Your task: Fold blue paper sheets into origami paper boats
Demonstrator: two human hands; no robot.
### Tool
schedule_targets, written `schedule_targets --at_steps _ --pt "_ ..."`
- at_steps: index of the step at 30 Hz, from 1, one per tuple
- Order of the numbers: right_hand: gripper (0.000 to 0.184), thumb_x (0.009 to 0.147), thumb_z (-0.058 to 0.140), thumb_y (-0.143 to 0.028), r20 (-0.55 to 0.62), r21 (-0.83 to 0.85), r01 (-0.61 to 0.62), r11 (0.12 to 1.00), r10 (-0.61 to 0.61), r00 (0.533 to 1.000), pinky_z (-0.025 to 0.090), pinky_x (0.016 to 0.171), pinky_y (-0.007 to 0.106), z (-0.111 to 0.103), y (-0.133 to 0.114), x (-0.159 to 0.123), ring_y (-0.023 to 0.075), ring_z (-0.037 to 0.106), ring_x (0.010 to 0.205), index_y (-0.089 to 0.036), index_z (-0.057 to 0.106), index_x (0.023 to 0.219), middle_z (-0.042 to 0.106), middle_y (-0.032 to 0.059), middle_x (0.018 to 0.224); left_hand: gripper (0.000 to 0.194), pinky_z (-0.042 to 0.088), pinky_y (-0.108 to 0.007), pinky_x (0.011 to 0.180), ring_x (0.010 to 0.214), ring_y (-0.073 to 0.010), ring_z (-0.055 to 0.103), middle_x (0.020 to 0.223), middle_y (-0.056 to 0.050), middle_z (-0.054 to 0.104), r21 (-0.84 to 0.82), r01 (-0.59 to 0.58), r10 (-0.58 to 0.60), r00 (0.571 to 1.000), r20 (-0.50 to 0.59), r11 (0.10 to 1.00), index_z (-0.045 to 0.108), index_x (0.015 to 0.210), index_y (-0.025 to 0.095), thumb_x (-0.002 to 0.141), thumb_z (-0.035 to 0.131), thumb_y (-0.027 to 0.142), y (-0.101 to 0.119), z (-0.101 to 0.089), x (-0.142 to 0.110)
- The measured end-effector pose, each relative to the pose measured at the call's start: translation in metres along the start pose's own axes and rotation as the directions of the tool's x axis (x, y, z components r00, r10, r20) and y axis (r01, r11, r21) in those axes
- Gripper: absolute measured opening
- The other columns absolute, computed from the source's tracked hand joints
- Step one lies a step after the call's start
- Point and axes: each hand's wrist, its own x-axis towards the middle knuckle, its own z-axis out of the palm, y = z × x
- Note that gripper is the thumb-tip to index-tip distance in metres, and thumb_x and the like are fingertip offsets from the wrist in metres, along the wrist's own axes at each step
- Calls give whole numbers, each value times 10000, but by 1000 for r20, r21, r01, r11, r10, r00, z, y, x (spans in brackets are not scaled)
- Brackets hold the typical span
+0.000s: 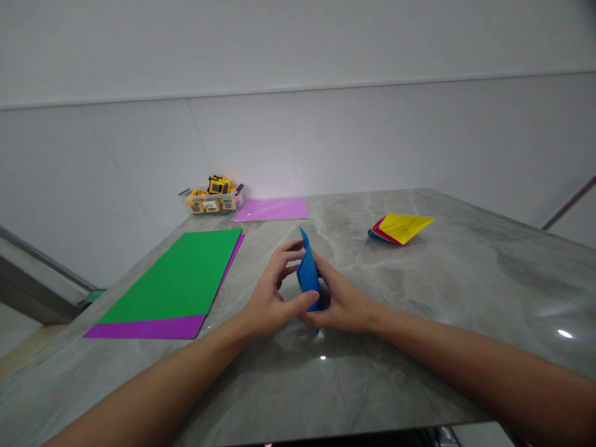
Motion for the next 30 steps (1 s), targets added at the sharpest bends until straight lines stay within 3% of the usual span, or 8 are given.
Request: schedule_targets --at_steps 4,7,11,15,19,21,25,30 --pt "749 690 740 -311 95 83 -77 994 69 993 501 764 342 -1 -6 0 212 603 898 -206 382 1340 608 79 1119 450 438 -396 971 1235 -299 484 1379 -161 474 -33 12 -11 999 33 999 510 1103 194 730 738 300 3 -3 -1" --pt "577 702 727 -302 72 112 -154 982 147 987 479 641 285 -1 -6 0 154 566 722 -183 478 1208 619 20 896 420 476 -346 868 1017 -240 603 1108 -107 628 -96 61 -64 997 -32 994 525 1064 188 727 756 285 -2 -2 -2" --pt "406 689 718 -248 124 263 -304 915 281 952 469 579 254 -2 -8 2 132 567 653 -175 545 1050 618 -5 792 512 491 -314 787 854 -187 645 917 -25 663 -302 77 -115 988 -107 950 464 1116 232 716 782 219 -4 2 0" --pt "323 680 718 -241 427 462 -566 683 388 817 509 547 264 -3 -15 4 134 610 561 -170 527 930 634 -25 659 762 522 -360 740 914 -248 674 985 -47 695 -569 161 -259 961 -95 807 293 1283 300 710 775 164 5 7 3" --pt "390 655 740 -220 654 461 -744 484 381 653 524 495 253 -6 -18 4 120 608 479 -184 474 939 651 -38 645 477 521 -365 778 883 -221 648 907 -54 668 -738 255 -332 942 44 625 520 1091 175 675 744 117 12 9 3" --pt "413 645 735 -197 694 445 -783 434 385 608 512 464 234 -6 -19 4 116 599 452 -187 452 946 647 -45 625 384 512 -355 791 810 -174 622 818 -19 631 -794 246 -330 942 60 556 554 993 165 656 713 74 14 11 3" --pt "432 628 727 -167 721 463 -798 386 360 592 479 419 207 -6 -18 4 120 593 431 -192 429 940 646 -47 589 311 504 -341 791 772 -149 593 767 0 589 -835 237 -345 937 60 496 558 904 168 640 669 47 16 12 4" --pt "438 619 759 -227 715 547 -760 351 277 642 488 408 206 -6 -10 2 109 580 417 -175 445 920 650 -30 586 450 526 -353 739 880 -232 637 934 -59 654 -815 269 -340 936 95 514 565 1112 183 676 663 132 12 9 3"
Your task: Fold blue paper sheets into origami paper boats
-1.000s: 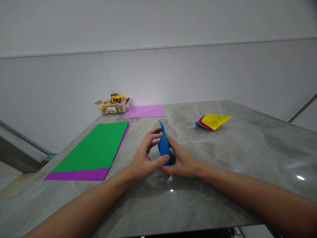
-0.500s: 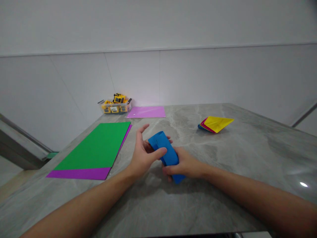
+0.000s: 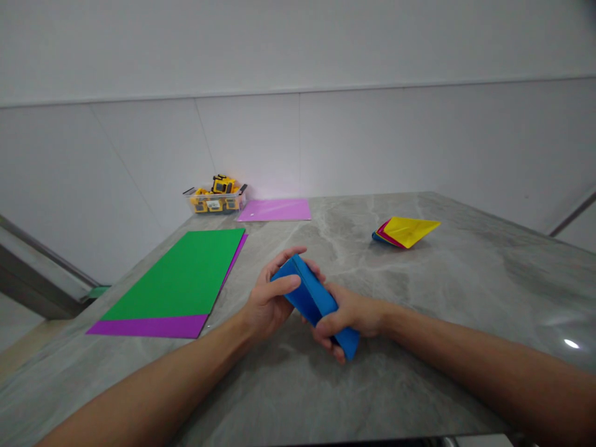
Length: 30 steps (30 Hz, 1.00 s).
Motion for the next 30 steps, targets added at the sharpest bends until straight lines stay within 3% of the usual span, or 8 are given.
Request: schedule_targets --at_steps 3,6,10,15,21,25,28,30 --pt "544 625 765 -267 107 56 43 998 -49 993 495 402 212 -5 4 0 112 580 414 -187 417 1034 653 -43 595 480 516 -279 580 793 -227 652 968 -82 674 32 56 -59 995 75 998 593 1087 159 611 623 103 -5 -5 -1" --pt "577 641 751 -239 170 48 30 998 -37 985 509 415 220 -5 6 -1 113 592 431 -195 392 1091 656 -49 618 465 460 -236 471 690 -208 645 900 -82 691 30 97 -100 992 78 995 619 1008 140 557 523 84 -10 -7 -1" --pt "457 618 727 -165 144 -13 2 1000 0 990 529 428 232 1 2 -1 111 599 446 -167 443 976 655 -38 635 375 514 -344 631 760 -253 658 780 -85 688 -5 61 -60 997 51 998 620 868 132 531 455 107 -10 -4 0" --pt "402 594 735 -114 117 -117 -13 993 27 993 522 418 208 6 -1 0 108 603 447 -155 472 896 659 -34 619 123 446 -459 896 627 -207 630 574 -42 611 -45 40 -37 997 67 998 578 668 152 668 457 128 -6 3 1" --pt "303 606 683 -107 35 -90 -49 995 53 998 524 398 220 6 0 0 115 593 424 -154 482 828 649 -32 586 200 491 -424 768 672 -227 631 646 -49 639 -43 53 -52 999 6 998 599 721 156 566 478 119 -6 1 3" --pt "280 610 665 -127 26 -50 -20 999 21 999 520 379 228 3 1 1 110 568 401 -151 487 824 633 -31 561 262 487 -353 698 701 -218 622 725 -56 667 211 73 -47 991 -124 975 641 746 139 524 503 115 -3 -14 10" --pt "305 613 641 -138 27 9 56 998 -57 998 509 361 230 -1 2 1 92 524 369 -155 492 878 626 -40 548 69 407 -247 561 558 -129 499 589 4 567 514 12 86 982 -166 858 613 640 143 646 610 212 1 -26 15" --pt "313 614 633 -142 21 34 94 995 -95 995 504 355 229 -3 3 2 90 515 364 -157 496 896 625 -42 550 223 361 -224 522 527 -106 444 550 24 518 664 -28 136 984 -112 747 593 613 146 715 653 335 4 -31 17"
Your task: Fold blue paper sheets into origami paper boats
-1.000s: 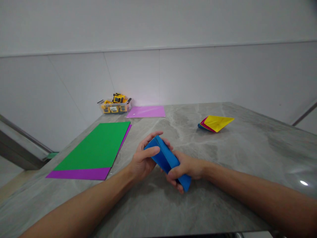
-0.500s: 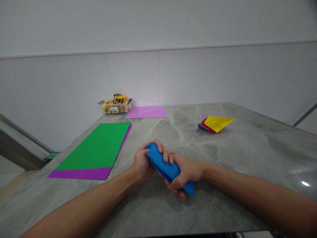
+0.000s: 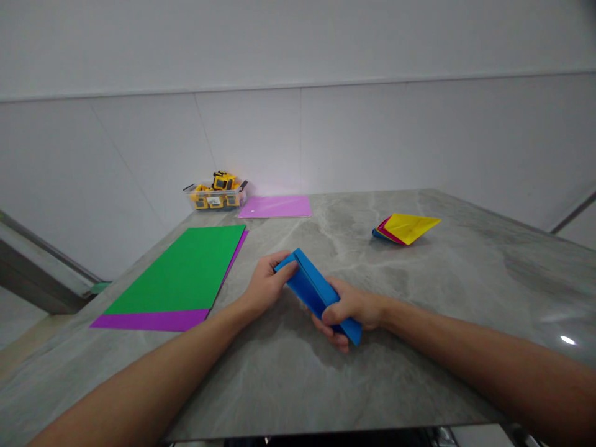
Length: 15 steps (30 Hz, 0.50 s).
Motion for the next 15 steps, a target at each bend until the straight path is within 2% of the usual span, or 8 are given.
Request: schedule_targets --at_steps 3,6,11,15 --pt "261 618 641 -148 6 -13 1 1000 -1 1000 504 360 228 -3 2 0 89 519 375 -133 532 855 618 -33 556 400 300 -205 453 462 -85 387 496 44 448 76 2 -7 998 70 997 546 614 156 782 615 513 1 -2 1" --pt "202 622 647 -155 1 -50 -5 999 5 1000 501 368 212 -4 2 0 82 520 381 -121 545 793 608 -33 559 454 275 -187 426 442 -69 345 505 62 393 -25 70 -67 992 103 997 513 645 164 773 619 586 1 -1 0" --pt "212 628 650 -174 -12 -50 9 999 -9 1000 501 361 217 -4 1 -1 84 516 370 -128 532 799 608 -35 557 468 265 -179 417 425 -53 304 493 70 363 -251 133 -95 983 157 959 477 603 160 707 713 551 1 0 1" --pt "275 624 650 -168 -33 -50 36 998 -37 999 485 347 215 -4 0 -1 86 503 364 -132 524 867 603 -40 548 482 336 -203 452 418 -65 336 463 68 360 -325 157 -99 977 186 933 451 555 168 703 719 540 3 0 2"
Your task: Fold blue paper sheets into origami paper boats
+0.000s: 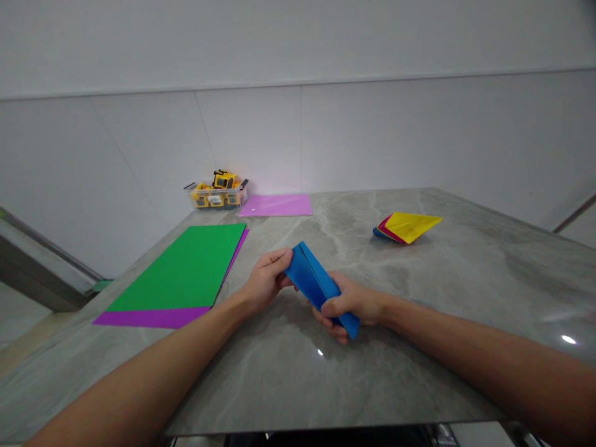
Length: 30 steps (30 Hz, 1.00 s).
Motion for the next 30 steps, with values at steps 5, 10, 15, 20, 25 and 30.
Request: schedule_targets --at_steps 5,10,15,20,25,30 --pt "318 637 632 -166 -66 14 13 1000 -12 998 479 353 211 -3 1 0 82 497 363 -153 495 923 594 -56 549 553 346 -229 477 430 -87 376 443 38 408 265 17 13 993 -113 964 477 497 163 801 574 615 -5 -7 2" --pt "314 636 634 -162 -85 -27 -22 999 20 996 463 349 200 -3 1 1 88 501 364 -158 484 912 590 -56 534 605 312 -232 455 418 -93 401 435 4 479 361 32 14 992 -123 932 502 462 162 823 509 646 -5 -13 1" --pt "325 644 646 -167 -69 -44 -22 999 19 997 455 357 186 -1 -1 0 90 522 362 -171 469 916 606 -57 543 511 364 -227 477 447 -97 423 468 19 485 304 -18 49 994 -95 952 534 514 155 773 621 587 -6 -8 -1" --pt "301 630 643 -160 30 -82 -52 995 54 998 501 384 220 1 -2 -1 124 586 406 -151 497 893 646 -25 578 334 482 -291 714 732 -179 602 764 -24 672 270 -26 35 999 -25 962 676 833 170 746 705 492 -16 6 -14" --pt "190 653 651 -163 82 -127 -107 986 118 990 517 425 214 2 -2 -2 119 614 441 -138 535 802 659 -16 598 267 440 -389 939 1071 -265 594 1108 -87 677 222 -127 80 975 209 967 680 1024 197 799 674 342 -12 15 -20" --pt "179 655 667 -160 53 -157 -151 976 161 985 526 444 212 7 -5 -2 115 624 460 -140 548 787 665 -18 606 361 394 -465 1004 1209 -311 522 1162 -79 666 -175 -18 57 974 218 984 674 959 182 624 594 75 -6 20 -17"
